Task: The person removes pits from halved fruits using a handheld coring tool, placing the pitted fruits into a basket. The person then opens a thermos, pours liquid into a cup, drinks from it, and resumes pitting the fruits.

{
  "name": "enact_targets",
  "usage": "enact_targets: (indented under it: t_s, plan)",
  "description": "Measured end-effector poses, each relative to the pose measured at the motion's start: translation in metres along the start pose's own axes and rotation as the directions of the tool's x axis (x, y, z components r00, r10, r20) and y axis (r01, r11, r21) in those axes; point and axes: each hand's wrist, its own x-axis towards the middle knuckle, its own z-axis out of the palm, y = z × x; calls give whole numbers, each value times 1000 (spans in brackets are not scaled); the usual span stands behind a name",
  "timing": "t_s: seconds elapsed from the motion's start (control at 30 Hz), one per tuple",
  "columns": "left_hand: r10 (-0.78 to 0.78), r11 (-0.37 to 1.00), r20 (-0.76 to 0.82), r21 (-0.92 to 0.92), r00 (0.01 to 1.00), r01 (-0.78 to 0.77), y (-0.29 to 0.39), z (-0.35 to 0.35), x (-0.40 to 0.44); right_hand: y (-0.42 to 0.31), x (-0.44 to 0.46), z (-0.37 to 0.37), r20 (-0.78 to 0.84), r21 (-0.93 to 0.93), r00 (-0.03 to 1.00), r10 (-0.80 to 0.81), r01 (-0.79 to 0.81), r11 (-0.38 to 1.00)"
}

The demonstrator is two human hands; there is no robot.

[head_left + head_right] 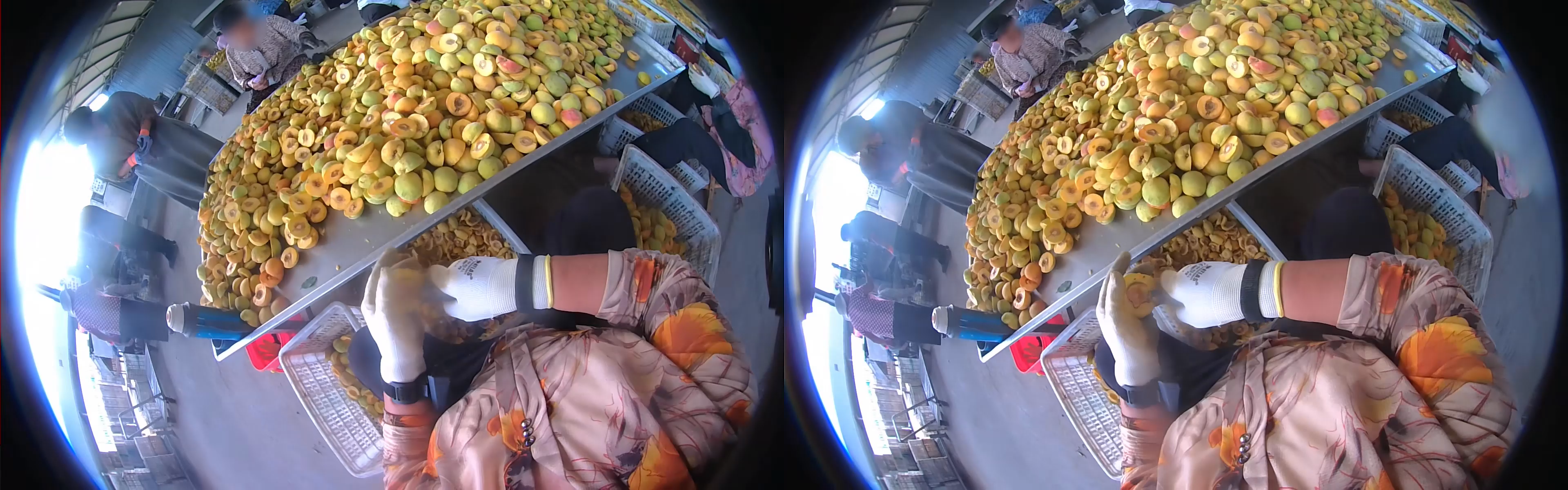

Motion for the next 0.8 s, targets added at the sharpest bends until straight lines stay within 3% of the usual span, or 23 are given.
enact_targets:
  t_s: [0.13, 0.23, 0.33, 0.43, 0.53, 0.73, 0.8]
  plan:
    - [-40, 996, -10, -85, 999, 39, -18, -9, 11, -1, 4, -4, 5, -286, 1000, -3, 5, 958]
    - [-7, 980, -126, -198, 992, -18, -18, 1, 13, 0, 15, -3, 23, -347, 999, 42, -32, 937]
    - [-40, 971, -220, -239, 975, -14, -29, 1, 20, 9, 24, 7, -8, -339, 997, 78, -76, 938]
    - [-4, 980, -240, -195, 971, -44, -38, -1, 25, 18, 27, 14, -9, -287, 999, 38, -39, 957]
    - [-31, 990, -219, -143, 975, 0, -32, -7, 30, 13, 32, 16, 27, -203, 993, 111, -103, 974]
    - [-22, 982, -249, -187, 968, -26, -28, -27, 43, 12, 53, 35, -25, -244, 994, 108, -111, 964]
    - [-13, 983, -268, -178, 963, -37, -30, -34, 45, 23, 61, 47, 23, -15, 990, 138, -137, 990]
